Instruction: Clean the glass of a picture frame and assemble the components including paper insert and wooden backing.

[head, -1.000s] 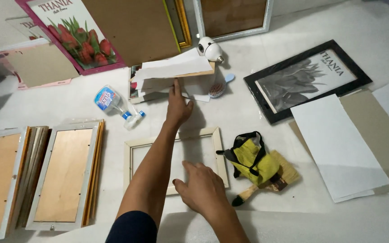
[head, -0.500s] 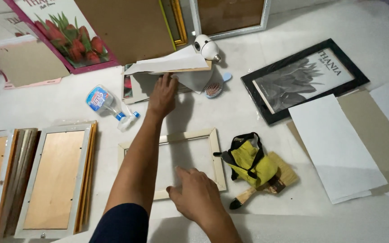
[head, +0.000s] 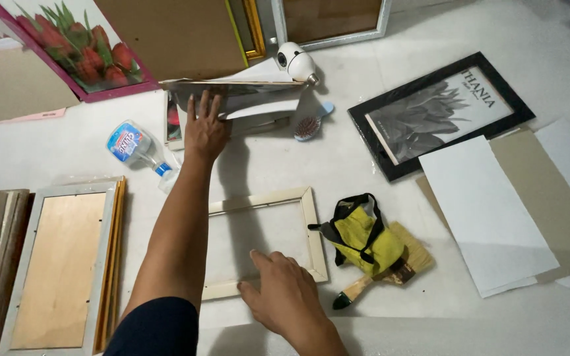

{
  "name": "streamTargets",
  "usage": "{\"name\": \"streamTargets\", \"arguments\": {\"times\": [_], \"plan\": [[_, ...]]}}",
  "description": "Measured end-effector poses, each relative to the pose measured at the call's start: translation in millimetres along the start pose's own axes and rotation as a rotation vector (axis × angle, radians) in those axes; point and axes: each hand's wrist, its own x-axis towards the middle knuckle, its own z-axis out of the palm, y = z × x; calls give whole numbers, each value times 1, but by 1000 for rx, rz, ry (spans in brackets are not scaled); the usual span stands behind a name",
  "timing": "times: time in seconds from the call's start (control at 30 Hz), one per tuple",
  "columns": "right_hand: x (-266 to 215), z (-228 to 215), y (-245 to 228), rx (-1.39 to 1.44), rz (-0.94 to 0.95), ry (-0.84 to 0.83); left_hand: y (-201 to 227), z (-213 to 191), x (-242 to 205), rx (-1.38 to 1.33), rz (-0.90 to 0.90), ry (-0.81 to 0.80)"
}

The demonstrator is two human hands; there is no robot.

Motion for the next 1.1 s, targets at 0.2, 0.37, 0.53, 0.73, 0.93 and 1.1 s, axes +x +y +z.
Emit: {"name": "streamTargets", "arguments": {"times": [0.2,0.37,0.53,0.73,0.93,1.1], "plan": [[1,-1,-3,-24,33,-35,-8,10,-8,-16,34,86],[3,0,-3,-18,29,-25,-14,11,-7,-31,7,23],[9,4,-1,-53,33,-42,-15,7,-6,-26,0,-16],[12,6,5,-61,32,11,-18,-24,-13,-111,30,304],[13,8,9,-72,35,47,-32,-81,-28,-109,96,524],[20,14,23,-67,-9,235,-30,-137,-78,-159,58,683]]}}
